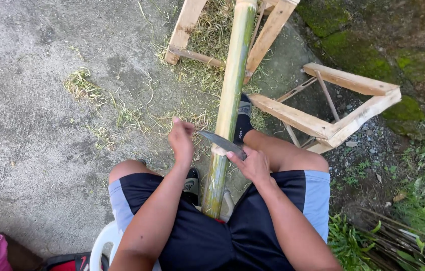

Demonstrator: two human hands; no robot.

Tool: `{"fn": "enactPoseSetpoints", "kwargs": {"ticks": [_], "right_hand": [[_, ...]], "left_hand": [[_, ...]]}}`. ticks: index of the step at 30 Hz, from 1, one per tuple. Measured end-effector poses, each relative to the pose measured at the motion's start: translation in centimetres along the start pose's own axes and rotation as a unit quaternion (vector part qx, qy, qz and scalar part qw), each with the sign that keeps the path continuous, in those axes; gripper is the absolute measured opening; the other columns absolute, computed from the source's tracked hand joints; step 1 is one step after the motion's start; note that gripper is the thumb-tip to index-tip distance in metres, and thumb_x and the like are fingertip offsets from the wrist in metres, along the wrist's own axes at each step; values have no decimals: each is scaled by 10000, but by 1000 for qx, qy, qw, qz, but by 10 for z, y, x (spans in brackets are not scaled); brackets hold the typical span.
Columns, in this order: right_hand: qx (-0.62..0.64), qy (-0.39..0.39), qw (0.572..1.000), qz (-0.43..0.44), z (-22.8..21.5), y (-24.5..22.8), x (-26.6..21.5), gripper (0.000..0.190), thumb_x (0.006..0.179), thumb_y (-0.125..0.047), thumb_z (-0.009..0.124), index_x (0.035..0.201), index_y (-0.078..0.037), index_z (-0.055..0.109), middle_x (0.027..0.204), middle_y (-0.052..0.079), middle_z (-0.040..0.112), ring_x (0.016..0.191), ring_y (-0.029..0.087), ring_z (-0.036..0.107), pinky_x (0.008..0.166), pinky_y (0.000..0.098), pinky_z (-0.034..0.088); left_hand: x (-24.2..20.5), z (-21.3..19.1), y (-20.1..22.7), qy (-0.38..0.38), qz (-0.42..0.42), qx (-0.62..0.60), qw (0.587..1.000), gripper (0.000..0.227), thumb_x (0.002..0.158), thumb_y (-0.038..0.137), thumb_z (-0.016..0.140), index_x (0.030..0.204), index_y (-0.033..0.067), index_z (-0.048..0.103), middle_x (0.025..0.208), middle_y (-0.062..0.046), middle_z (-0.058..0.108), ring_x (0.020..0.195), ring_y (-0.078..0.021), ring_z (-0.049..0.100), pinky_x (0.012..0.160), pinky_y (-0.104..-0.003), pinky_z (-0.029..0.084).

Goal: Shaving and smoothing the outer layer of a bamboo pole using a knife.

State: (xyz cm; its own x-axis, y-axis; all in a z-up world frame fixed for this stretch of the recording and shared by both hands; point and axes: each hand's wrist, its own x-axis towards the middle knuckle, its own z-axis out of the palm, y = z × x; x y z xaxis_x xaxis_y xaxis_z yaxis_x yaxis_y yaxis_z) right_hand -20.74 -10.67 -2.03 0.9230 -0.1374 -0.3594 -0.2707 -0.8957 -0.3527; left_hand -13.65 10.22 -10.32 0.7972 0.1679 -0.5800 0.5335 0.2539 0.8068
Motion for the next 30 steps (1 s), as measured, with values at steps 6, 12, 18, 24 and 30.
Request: {"fn": "enactPoseSetpoints", "kwargs": {"ticks": [6, 12, 18, 24, 30], "right_hand": [[-25, 13, 1000, 6, -8, -7, -5, 729, 780, -774, 629, 811, -52, 727, 599, 221, 657, 657, 435, 689, 660, 544, 541], [-30, 28, 999, -17, -10, -9, 0, 692, 762, -724, 698, 753, -32, 728, 626, 225, 668, 655, 423, 694, 645, 522, 557], [-16, 10, 1000, -14, -19, -19, -3, 698, 741, -721, 709, 746, -23, 726, 625, 230, 673, 614, 406, 693, 612, 513, 557], [-30, -17, 999, -14, -18, -16, 19, 783, 703, -809, 664, 711, -29, 726, 612, 228, 665, 595, 391, 691, 591, 517, 553], [-28, -5, 1000, -1, -23, -17, 27, 799, 726, -823, 636, 677, -30, 726, 596, 214, 658, 586, 384, 686, 591, 508, 553]], "left_hand": [[-86, 13, 122, 45, 576, 243, 779, 159, 1000, 178, 588, 886, 67, 580, 987, -129, 613, 940, -286, 554, 857, -441, 405], [-72, 56, 108, -66, 564, 454, 687, 174, 983, 224, 643, 968, 50, 637, 1031, -138, 630, 1061, -334, 594, 1058, -523, 432], [-61, 49, 85, -45, 512, 578, 633, 332, 1006, 286, 582, 1177, 17, 673, 1211, -138, 679, 1184, -322, 607, 1111, -529, 396], [-48, 56, 95, -28, 525, 561, 640, 303, 1025, 279, 585, 1165, 23, 667, 1190, -126, 703, 1138, -294, 646, 1060, -477, 427], [-36, 64, 102, -69, 502, 537, 674, 200, 1046, 243, 605, 1084, 63, 682, 1019, -104, 681, 980, -299, 647, 1000, -448, 471]]}}
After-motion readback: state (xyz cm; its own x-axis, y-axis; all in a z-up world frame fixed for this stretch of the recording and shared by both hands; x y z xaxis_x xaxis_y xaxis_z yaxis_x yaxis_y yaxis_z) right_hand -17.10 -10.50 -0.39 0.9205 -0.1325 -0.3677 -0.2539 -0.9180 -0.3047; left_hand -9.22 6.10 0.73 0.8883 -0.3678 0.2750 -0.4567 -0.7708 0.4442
